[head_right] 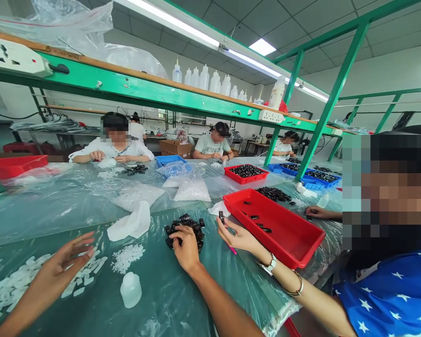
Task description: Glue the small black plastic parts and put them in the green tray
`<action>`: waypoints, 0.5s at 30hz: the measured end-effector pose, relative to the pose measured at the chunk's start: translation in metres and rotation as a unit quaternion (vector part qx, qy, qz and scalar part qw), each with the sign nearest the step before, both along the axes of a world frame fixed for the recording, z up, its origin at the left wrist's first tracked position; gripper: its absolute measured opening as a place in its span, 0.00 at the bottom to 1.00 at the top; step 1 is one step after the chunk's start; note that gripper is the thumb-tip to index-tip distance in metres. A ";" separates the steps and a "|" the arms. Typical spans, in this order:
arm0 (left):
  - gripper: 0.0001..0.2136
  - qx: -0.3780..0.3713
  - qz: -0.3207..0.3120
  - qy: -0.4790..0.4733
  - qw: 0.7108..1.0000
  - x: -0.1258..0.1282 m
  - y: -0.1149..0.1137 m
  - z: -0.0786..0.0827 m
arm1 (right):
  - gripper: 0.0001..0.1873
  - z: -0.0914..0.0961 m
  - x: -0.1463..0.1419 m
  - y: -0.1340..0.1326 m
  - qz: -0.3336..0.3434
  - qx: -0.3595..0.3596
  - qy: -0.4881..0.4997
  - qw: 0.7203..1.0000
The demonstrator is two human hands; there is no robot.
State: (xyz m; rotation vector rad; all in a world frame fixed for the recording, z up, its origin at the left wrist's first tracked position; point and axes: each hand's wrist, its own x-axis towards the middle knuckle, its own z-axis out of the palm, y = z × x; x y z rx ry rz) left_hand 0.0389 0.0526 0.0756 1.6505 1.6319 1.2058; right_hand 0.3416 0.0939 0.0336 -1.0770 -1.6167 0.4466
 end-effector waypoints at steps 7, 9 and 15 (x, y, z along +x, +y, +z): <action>0.21 -0.028 0.009 0.004 1.000 0.018 -0.002 0.025 | 0.20 0.003 -0.002 -0.003 0.026 0.001 0.013 1.000; 0.20 -0.024 -0.020 0.003 0.999 0.044 0.005 0.041 | 0.20 0.004 -0.001 -0.004 0.044 -0.002 0.029 0.999; 0.16 -0.004 -0.247 -0.048 0.968 0.181 0.033 0.080 | 0.18 0.004 -0.008 -0.008 0.109 -0.043 0.141 0.983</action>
